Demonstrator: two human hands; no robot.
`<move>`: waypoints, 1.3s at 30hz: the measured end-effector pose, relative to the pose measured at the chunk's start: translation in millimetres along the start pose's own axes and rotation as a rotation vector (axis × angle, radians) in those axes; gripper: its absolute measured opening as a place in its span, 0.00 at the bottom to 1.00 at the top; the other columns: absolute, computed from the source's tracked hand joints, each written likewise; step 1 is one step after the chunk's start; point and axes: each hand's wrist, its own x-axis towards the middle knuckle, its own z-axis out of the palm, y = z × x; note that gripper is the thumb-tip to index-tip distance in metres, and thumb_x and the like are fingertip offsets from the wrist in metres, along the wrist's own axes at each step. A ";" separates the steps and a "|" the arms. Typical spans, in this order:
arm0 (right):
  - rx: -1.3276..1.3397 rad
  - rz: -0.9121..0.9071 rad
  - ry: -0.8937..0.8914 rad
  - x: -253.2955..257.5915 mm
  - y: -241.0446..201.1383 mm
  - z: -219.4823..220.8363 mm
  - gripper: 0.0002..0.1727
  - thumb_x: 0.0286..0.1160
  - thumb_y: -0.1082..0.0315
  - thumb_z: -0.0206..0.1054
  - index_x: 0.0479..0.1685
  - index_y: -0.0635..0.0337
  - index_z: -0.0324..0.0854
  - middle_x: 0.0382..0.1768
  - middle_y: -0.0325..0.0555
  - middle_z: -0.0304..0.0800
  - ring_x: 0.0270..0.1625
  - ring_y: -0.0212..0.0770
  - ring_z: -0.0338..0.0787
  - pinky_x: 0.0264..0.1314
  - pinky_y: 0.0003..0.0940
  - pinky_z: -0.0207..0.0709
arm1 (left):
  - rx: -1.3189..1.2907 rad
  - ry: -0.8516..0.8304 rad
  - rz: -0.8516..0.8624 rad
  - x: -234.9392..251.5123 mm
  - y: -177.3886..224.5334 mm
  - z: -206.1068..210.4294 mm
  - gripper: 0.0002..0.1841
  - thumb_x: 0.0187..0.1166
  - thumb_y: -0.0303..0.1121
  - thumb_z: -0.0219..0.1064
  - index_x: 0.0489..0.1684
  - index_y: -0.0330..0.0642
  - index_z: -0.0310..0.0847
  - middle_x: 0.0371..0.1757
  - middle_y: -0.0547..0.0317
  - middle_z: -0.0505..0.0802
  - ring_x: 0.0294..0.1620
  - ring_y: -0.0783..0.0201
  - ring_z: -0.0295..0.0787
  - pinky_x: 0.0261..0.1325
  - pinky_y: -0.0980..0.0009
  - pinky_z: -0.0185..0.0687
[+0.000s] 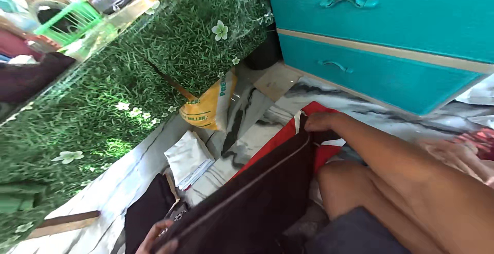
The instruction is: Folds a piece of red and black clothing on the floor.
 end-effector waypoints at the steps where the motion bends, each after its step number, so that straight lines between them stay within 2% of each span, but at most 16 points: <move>1: -0.019 0.004 -0.001 7.1 4.0 1.6 0.21 0.88 0.56 0.58 0.50 0.63 0.92 0.55 0.62 0.92 0.65 0.65 0.87 0.69 0.73 0.72 | -0.054 0.130 -0.091 14.7 -31.3 -1.1 0.24 0.78 0.27 0.65 0.72 0.37 0.67 0.53 0.57 0.91 0.48 0.65 0.91 0.53 0.61 0.91; 3: -0.064 0.026 -0.024 18.8 5.6 3.7 0.21 0.90 0.57 0.55 0.55 0.61 0.91 0.58 0.62 0.91 0.68 0.65 0.86 0.71 0.72 0.70 | -0.116 0.315 -0.348 37.5 -88.6 9.6 0.31 0.85 0.33 0.63 0.87 0.43 0.55 0.58 0.42 0.86 0.44 0.56 0.91 0.45 0.54 0.90; 5: -0.088 0.058 -0.013 24.5 4.0 2.6 0.22 0.91 0.53 0.53 0.59 0.57 0.89 0.60 0.60 0.91 0.69 0.63 0.85 0.72 0.71 0.70 | -0.165 0.315 -0.498 52.9 -140.3 32.6 0.37 0.88 0.37 0.61 0.94 0.56 0.43 0.69 0.32 0.82 0.51 0.44 0.91 0.49 0.47 0.89; 7: -0.108 0.072 0.008 27.8 -3.6 -0.2 0.24 0.92 0.51 0.50 0.60 0.55 0.88 0.61 0.60 0.90 0.69 0.64 0.85 0.71 0.72 0.70 | -0.109 0.313 -0.495 62.3 -168.4 52.7 0.35 0.87 0.34 0.63 0.94 0.53 0.51 0.73 0.32 0.81 0.58 0.42 0.88 0.55 0.45 0.86; 10: -0.158 0.115 -0.007 37.7 -16.6 -3.0 0.25 0.94 0.51 0.47 0.73 0.52 0.83 0.67 0.60 0.87 0.73 0.65 0.83 0.74 0.73 0.69 | -0.071 0.416 -0.400 70.7 -171.9 61.2 0.30 0.78 0.23 0.69 0.82 0.43 0.69 0.64 0.37 0.88 0.54 0.47 0.90 0.51 0.48 0.88; 14: -0.227 0.044 0.063 52.1 -14.6 9.2 0.20 0.93 0.56 0.52 0.70 0.51 0.84 0.62 0.59 0.90 0.67 0.66 0.87 0.69 0.74 0.73 | -0.260 0.527 -0.234 50.4 -147.7 45.5 0.29 0.77 0.16 0.63 0.80 0.40 0.67 0.55 0.42 0.91 0.44 0.55 0.94 0.41 0.57 0.92; 17: -0.218 0.079 0.117 54.0 -21.9 13.4 0.20 0.92 0.55 0.54 0.70 0.46 0.86 0.62 0.58 0.91 0.69 0.66 0.86 0.71 0.75 0.72 | -0.300 0.537 -0.152 31.5 -142.4 36.3 0.29 0.77 0.17 0.61 0.81 0.40 0.68 0.58 0.45 0.90 0.46 0.58 0.93 0.43 0.61 0.92; 19: -0.214 0.132 0.133 55.2 -26.9 18.3 0.20 0.90 0.53 0.55 0.70 0.43 0.87 0.62 0.58 0.91 0.69 0.66 0.86 0.70 0.76 0.71 | -0.167 0.507 -0.219 25.4 -154.2 43.4 0.28 0.78 0.19 0.64 0.79 0.39 0.70 0.60 0.44 0.90 0.48 0.57 0.93 0.44 0.59 0.92; 22: -0.245 0.234 0.128 44.0 -59.5 15.8 0.23 0.92 0.52 0.54 0.71 0.54 0.83 0.64 0.65 0.88 0.71 0.70 0.83 0.71 0.76 0.70 | 0.165 0.371 -0.361 29.0 -168.7 53.3 0.31 0.76 0.22 0.69 0.82 0.41 0.68 0.70 0.41 0.86 0.65 0.49 0.89 0.65 0.49 0.86; 24: -0.272 0.268 0.196 38.4 -68.9 21.1 0.23 0.92 0.53 0.54 0.69 0.58 0.83 0.61 0.69 0.88 0.68 0.72 0.84 0.67 0.75 0.72 | 0.297 0.349 -0.375 34.4 -165.1 58.4 0.32 0.75 0.24 0.70 0.82 0.43 0.69 0.72 0.42 0.86 0.70 0.47 0.86 0.71 0.44 0.81; 28: -0.276 0.327 0.285 33.7 -75.5 30.9 0.24 0.93 0.52 0.52 0.72 0.57 0.81 0.58 0.71 0.89 0.65 0.74 0.86 0.64 0.75 0.73 | 0.300 0.333 -0.391 34.8 -161.1 60.4 0.34 0.75 0.25 0.70 0.85 0.46 0.66 0.73 0.44 0.85 0.70 0.46 0.86 0.71 0.42 0.80; 30: -0.243 0.388 0.283 33.9 -81.7 32.3 0.25 0.93 0.52 0.52 0.77 0.56 0.77 0.60 0.72 0.88 0.65 0.76 0.85 0.67 0.79 0.68 | 0.280 0.387 -0.439 33.1 -166.9 60.4 0.38 0.72 0.29 0.75 0.86 0.45 0.62 0.67 0.37 0.88 0.63 0.42 0.89 0.65 0.41 0.84; 32: -0.188 0.441 0.339 29.9 -90.8 32.5 0.24 0.93 0.55 0.53 0.80 0.56 0.74 0.64 0.73 0.85 0.67 0.78 0.83 0.70 0.84 0.62 | 0.340 0.471 -0.549 31.7 -168.9 59.8 0.45 0.67 0.40 0.81 0.86 0.38 0.61 0.71 0.27 0.81 0.67 0.35 0.84 0.67 0.40 0.82; 35: -0.087 0.374 0.606 12.0 -117.6 36.6 0.21 0.87 0.63 0.61 0.75 0.58 0.79 0.73 0.72 0.78 0.73 0.83 0.75 0.70 0.92 0.52 | 0.412 0.463 -0.737 34.6 -164.6 58.2 0.52 0.66 0.56 0.81 0.83 0.25 0.62 0.81 0.22 0.69 0.81 0.31 0.70 0.80 0.42 0.70; 37: -0.055 0.274 0.649 -5.4 -147.6 54.2 0.26 0.87 0.54 0.61 0.80 0.52 0.76 0.83 0.67 0.68 0.85 0.83 0.59 0.73 0.95 0.42 | 0.478 0.392 -0.774 40.2 -167.9 58.4 0.50 0.68 0.60 0.76 0.78 0.23 0.68 0.79 0.23 0.74 0.80 0.33 0.72 0.80 0.41 0.70; 39: -0.051 0.235 0.527 -19.0 -181.8 83.9 0.35 0.85 0.39 0.56 0.89 0.41 0.66 0.94 0.60 0.48 0.92 0.80 0.39 0.77 0.94 0.31 | 0.544 0.310 -0.742 43.8 -170.4 60.9 0.47 0.70 0.60 0.74 0.77 0.25 0.69 0.76 0.25 0.78 0.78 0.34 0.75 0.78 0.39 0.71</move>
